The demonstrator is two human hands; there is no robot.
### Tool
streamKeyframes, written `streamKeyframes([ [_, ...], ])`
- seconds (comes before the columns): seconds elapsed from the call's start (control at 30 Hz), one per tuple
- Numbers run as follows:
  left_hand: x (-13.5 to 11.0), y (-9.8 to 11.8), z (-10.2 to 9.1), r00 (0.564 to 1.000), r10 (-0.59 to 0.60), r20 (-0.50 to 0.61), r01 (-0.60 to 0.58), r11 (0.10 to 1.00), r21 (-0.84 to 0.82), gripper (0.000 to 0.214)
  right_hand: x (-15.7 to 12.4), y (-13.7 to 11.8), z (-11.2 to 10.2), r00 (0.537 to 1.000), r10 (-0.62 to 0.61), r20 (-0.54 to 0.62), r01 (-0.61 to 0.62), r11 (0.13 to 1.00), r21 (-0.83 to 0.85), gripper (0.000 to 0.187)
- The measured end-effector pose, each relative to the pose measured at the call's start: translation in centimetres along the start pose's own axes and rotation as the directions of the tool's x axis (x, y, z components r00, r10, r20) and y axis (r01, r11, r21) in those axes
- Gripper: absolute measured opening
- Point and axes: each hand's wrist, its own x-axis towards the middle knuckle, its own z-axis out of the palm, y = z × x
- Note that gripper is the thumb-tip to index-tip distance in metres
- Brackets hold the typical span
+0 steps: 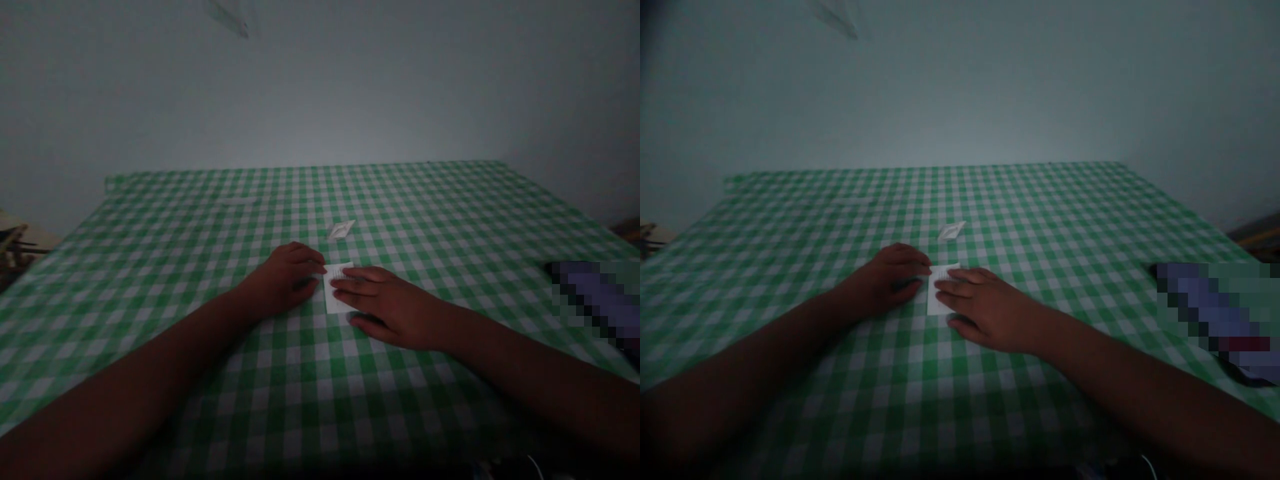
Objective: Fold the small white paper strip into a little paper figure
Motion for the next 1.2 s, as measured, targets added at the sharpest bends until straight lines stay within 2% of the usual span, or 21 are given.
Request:
streamKeyframes([
  [0.17,0.0,0.3,-0.3,0.995,0.03,0.098,-0.034,0.999,0.03,0.025,0.1,-0.1,-0.1,1.0,0.001,0.002,-0.001,1.0,0.017,0.048],
  [0.27,0.1,0.7,-0.4,0.994,-0.004,0.111,0.001,1.0,0.023,0.024,0.2,-0.1,-0.2,1.0,0.004,-0.007,-0.004,1.0,0.029,0.048],
  [0.47,0.5,1.9,0.1,0.988,-0.129,0.085,0.125,0.991,0.043,0.021,0.2,-0.1,-0.3,1.0,0.006,-0.006,-0.006,0.997,0.078,0.051],
  [0.63,0.5,2.3,0.5,0.982,-0.178,0.065,0.173,0.982,0.069,0.027,0.4,0.0,-0.5,0.996,0.083,-0.018,-0.08,0.99,0.115,0.042],
  [0.87,0.5,2.2,0.6,0.981,-0.181,0.064,0.177,0.982,0.073,0.031,0.6,1.1,-1.0,0.969,0.231,-0.087,-0.22,0.968,0.122,0.036],
  [1.2,0.4,2.4,0.5,0.99,-0.135,0.036,0.132,0.988,0.083,0.024,0.8,2.0,-1.1,0.971,0.195,-0.135,-0.182,0.978,0.102,0.03],
])
